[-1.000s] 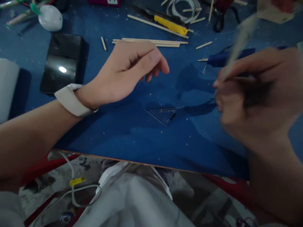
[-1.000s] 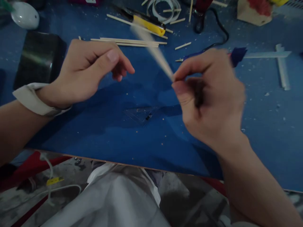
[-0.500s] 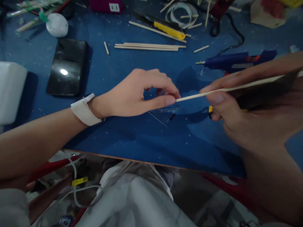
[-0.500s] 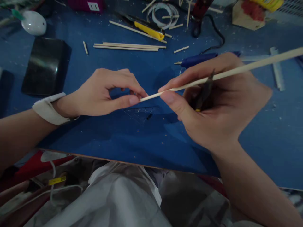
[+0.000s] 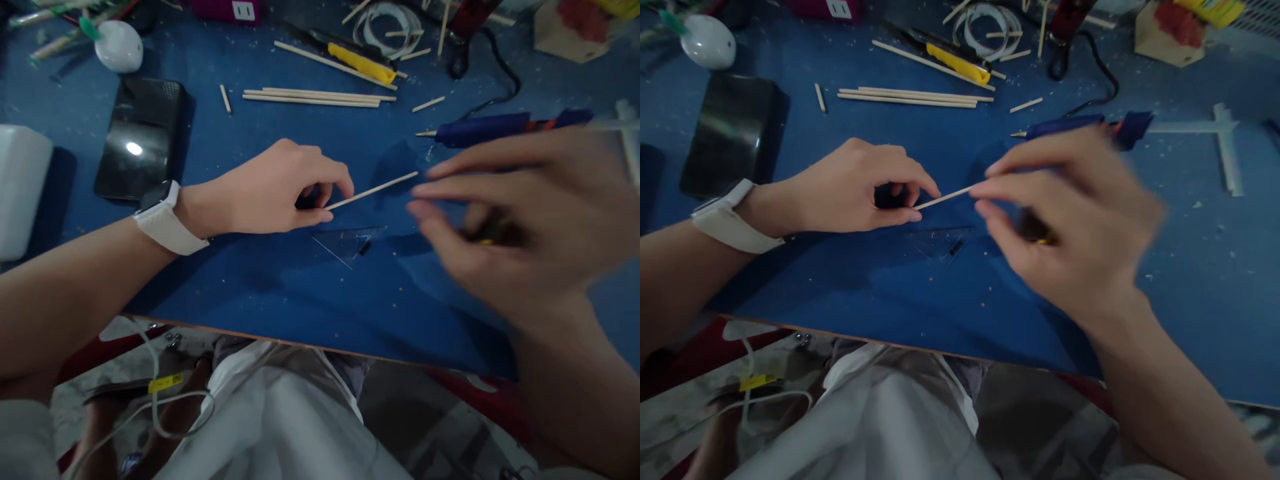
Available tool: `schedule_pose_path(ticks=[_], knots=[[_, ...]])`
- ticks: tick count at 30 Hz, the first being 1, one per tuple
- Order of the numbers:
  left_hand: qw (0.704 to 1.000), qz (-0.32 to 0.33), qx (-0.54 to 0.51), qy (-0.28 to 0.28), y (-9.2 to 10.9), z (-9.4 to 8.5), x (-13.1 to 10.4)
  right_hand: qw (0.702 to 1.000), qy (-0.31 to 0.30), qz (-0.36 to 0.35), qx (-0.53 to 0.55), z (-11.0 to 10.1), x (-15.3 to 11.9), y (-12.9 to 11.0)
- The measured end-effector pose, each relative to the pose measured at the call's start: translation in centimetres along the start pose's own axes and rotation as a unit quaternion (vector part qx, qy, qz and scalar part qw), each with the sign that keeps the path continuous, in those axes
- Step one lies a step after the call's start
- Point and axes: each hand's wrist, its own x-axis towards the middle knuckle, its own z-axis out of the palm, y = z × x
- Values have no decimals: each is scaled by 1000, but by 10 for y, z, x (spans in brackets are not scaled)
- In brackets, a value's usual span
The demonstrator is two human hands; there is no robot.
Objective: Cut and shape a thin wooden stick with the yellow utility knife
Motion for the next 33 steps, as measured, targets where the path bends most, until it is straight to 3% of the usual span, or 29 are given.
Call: schedule_pose_path(ticks=[1,3,7,12,17,21,33], knots=[[1000,9,-9,-6,1,0,0,999,24,-38,-13,3,1,-4],[999,29,-21,-16,2,1,0,997,6,-72,-19,12,4,-7],[998,40,-31,-35,3,-1,-1,996,-77,-33,-22,21,8,0],[997,49,-34,-53,3,-2,0,996,-88,-16,-2,16,9,1],[997,53,-9,-51,6,0,0,991,-113,-60,48,8,8,-4],[997,58,-3,-50,6,0,-1,992,-97,-80,1,8,6,1],[995,71,-53,-55,3,1,-1,991,-127,-5,32,12,9,0]])
